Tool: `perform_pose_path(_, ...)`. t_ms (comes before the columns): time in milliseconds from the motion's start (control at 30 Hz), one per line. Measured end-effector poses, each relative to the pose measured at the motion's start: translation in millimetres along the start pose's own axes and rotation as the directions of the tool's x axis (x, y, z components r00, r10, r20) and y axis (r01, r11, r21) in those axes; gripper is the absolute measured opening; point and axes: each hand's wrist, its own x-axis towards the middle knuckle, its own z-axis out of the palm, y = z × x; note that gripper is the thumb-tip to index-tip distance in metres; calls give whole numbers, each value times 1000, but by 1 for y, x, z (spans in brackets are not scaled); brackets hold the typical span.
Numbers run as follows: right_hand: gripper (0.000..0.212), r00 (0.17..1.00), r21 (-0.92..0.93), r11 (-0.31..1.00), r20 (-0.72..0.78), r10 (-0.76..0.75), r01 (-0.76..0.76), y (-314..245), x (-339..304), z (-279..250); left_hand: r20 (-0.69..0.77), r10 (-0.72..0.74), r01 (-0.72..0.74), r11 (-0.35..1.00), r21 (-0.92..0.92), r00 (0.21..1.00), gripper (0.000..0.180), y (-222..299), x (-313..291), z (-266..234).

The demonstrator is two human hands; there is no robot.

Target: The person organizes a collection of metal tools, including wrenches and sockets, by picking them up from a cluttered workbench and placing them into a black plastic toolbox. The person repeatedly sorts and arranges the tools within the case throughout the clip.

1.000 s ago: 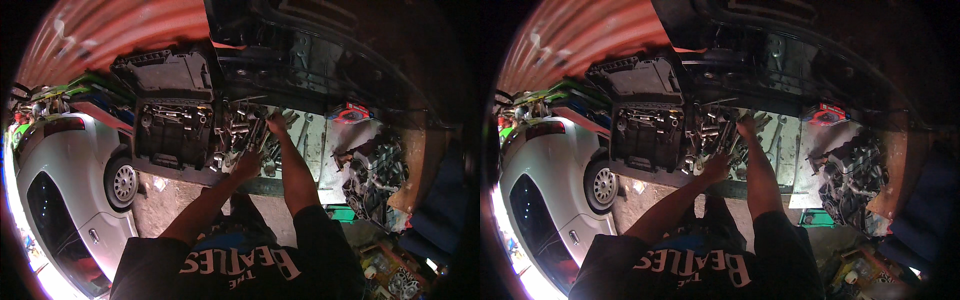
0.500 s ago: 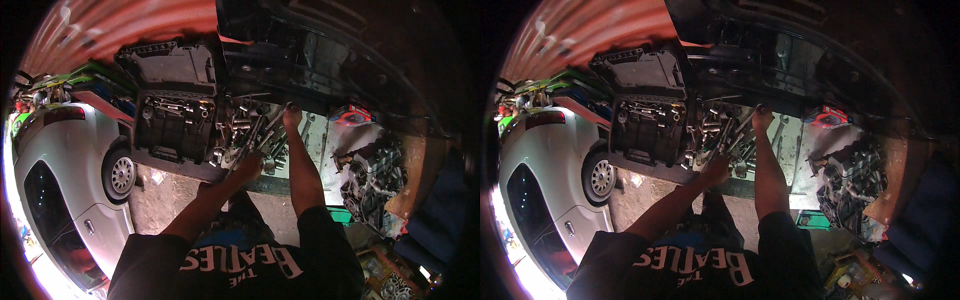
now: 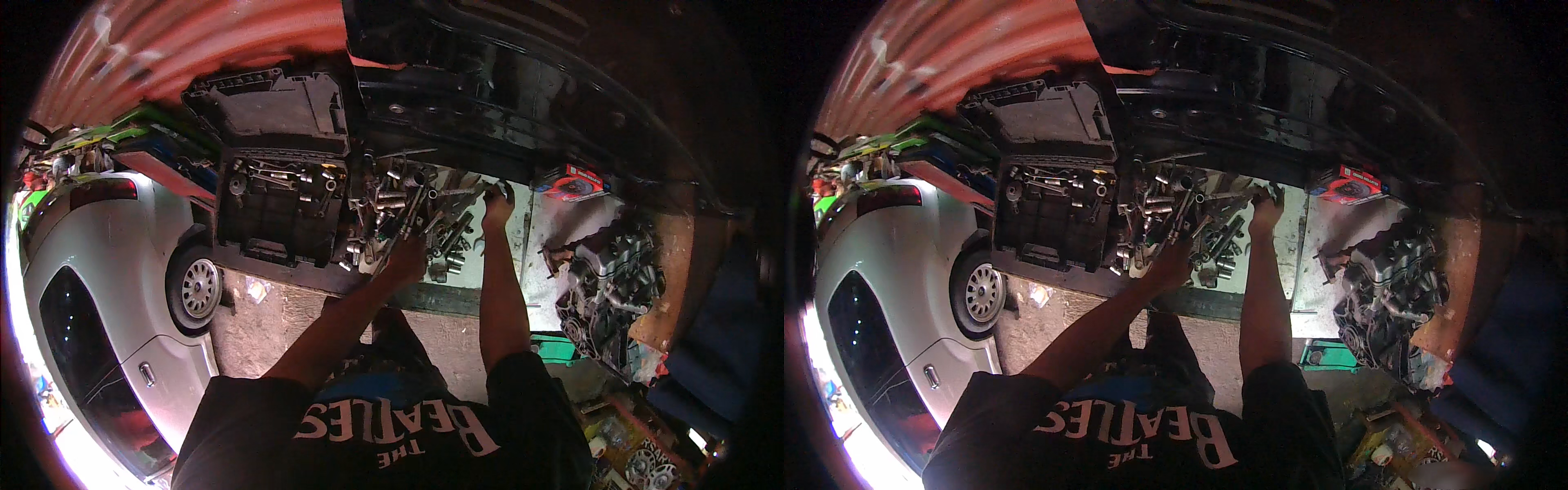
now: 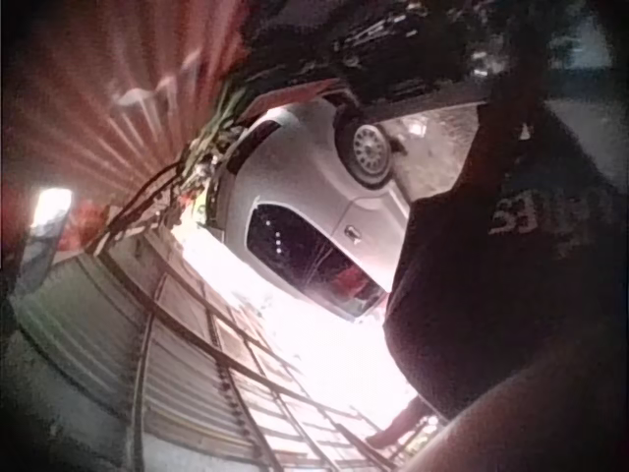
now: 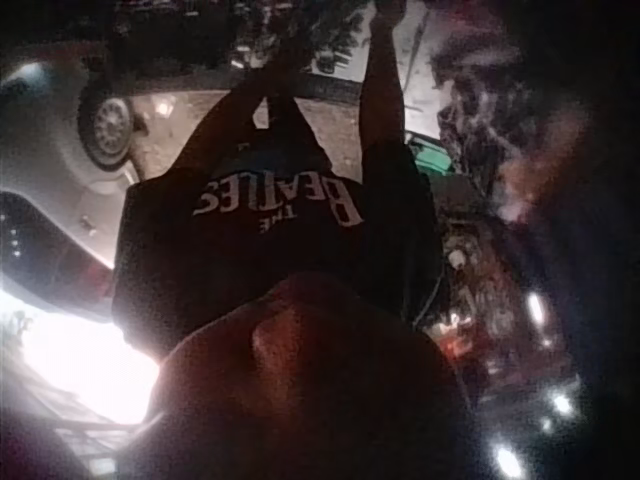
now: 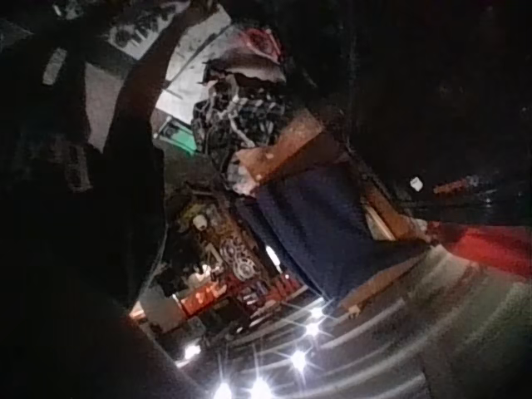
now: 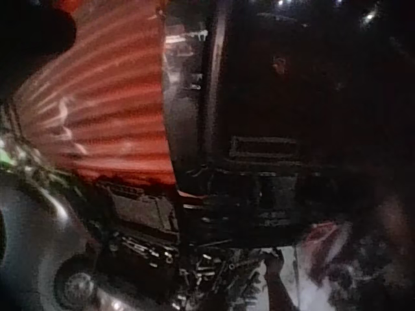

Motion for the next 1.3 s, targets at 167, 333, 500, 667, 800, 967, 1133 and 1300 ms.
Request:
perform_pose_path(167,22,827,-731,424,352,-437,535,4,-48,-32,-58,-158,150,982,-118,986,46,-3,12,-5)
perform_pose_path(333,23,939,-592,730,179,-294,341,12,-80,-51,-193,-182,95,916,-389,964,42,2,34,-17)
perform_pose_path(500,29,955,-577,781,286,-82,239,1,-107,-66,-118,-298,221,873,-434,947,37,10,48,-25)
perform_pose_path(667,19,836,-695,561,548,11,449,-57,-140,-56,-189,-404,237,789,-567,895,34,7,32,-36)
perform_pose_path(800,17,791,-607,653,611,20,452,-61,-166,-66,-125,-373,244,790,-562,919,34,-5,24,-44)
perform_pose_path(967,17,801,-518,855,518,300,15,-59,-169,-71,-163,-371,238,819,-523,914,39,-3,14,-51)
perform_pose_path(1133,15,863,-456,889,432,261,-41,-60,-170,-68,-160,-370,244,825,-510,915,44,0,2,-66)
perform_pose_path(1300,22,850,-502,863,479,218,61,-86,-176,-46,-193,-435,276,796,-538,879,42,-13,-8,-68)
